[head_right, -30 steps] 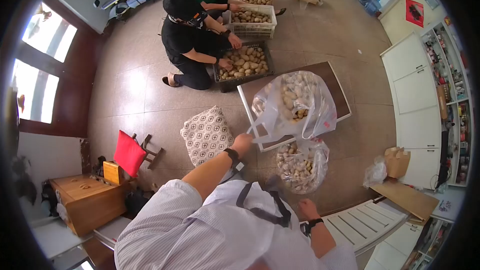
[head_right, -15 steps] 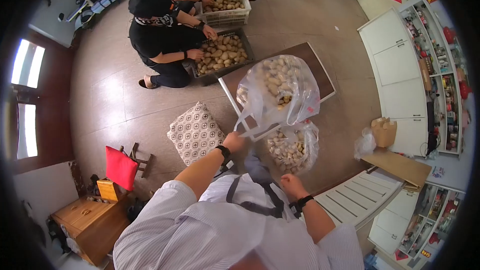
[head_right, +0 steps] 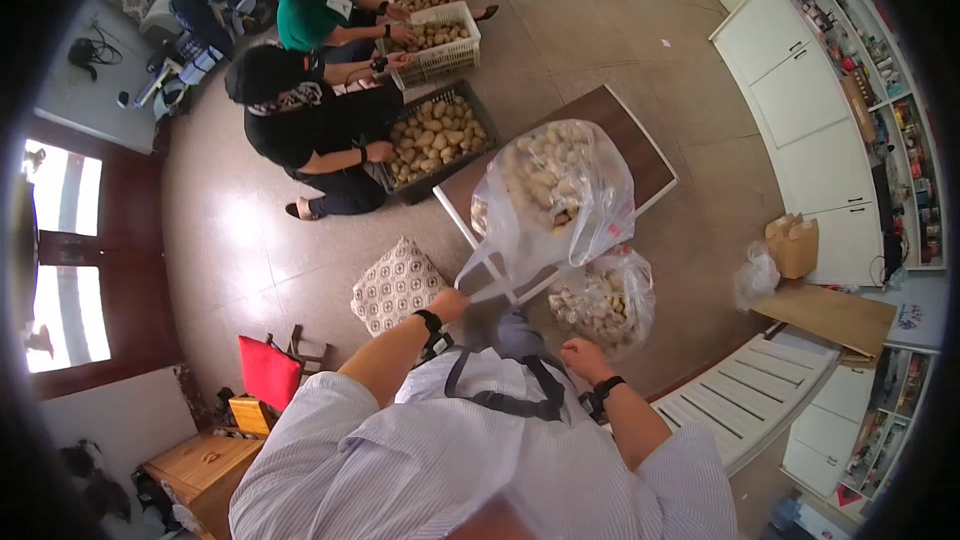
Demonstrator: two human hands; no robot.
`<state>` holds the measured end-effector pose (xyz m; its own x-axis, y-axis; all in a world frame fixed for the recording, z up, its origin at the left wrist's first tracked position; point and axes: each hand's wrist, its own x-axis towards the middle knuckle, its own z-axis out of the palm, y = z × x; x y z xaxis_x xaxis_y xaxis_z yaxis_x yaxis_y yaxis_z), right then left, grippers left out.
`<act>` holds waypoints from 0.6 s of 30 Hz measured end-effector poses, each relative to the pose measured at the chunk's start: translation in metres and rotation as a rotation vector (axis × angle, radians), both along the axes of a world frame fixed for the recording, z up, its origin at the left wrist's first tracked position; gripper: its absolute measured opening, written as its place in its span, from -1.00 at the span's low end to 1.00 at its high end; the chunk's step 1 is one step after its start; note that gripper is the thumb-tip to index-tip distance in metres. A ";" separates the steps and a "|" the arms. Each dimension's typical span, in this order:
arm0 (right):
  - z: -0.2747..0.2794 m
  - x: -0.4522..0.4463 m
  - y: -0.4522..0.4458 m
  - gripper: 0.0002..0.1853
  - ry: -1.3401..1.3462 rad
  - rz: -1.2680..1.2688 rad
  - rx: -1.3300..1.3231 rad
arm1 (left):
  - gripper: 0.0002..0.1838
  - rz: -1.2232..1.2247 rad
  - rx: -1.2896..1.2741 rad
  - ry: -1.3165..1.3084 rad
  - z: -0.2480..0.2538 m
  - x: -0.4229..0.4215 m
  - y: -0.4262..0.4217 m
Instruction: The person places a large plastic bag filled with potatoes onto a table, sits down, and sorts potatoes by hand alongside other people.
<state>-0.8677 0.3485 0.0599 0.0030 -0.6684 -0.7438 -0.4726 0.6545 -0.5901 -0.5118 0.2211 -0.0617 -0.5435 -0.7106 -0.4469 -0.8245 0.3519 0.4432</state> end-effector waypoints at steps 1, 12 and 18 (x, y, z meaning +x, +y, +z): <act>-0.005 -0.004 -0.010 -0.74 -0.015 -0.006 -0.014 | -0.75 -0.228 -0.042 -0.063 0.019 0.000 -0.009; -0.037 -0.130 -0.050 -0.76 0.230 -0.001 -0.165 | -0.80 -0.268 -0.030 -0.125 0.052 -0.022 -0.065; -0.072 -0.132 -0.020 -0.72 0.298 0.125 -0.262 | -0.68 -0.171 0.062 -0.142 -0.010 -0.011 -0.091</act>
<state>-1.0000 0.3289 -0.0125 -0.0936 -0.8432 -0.5294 -0.7145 0.4272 -0.5540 -0.5224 0.1297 -0.0718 -0.5820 -0.5823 -0.5676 -0.8110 0.4673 0.3521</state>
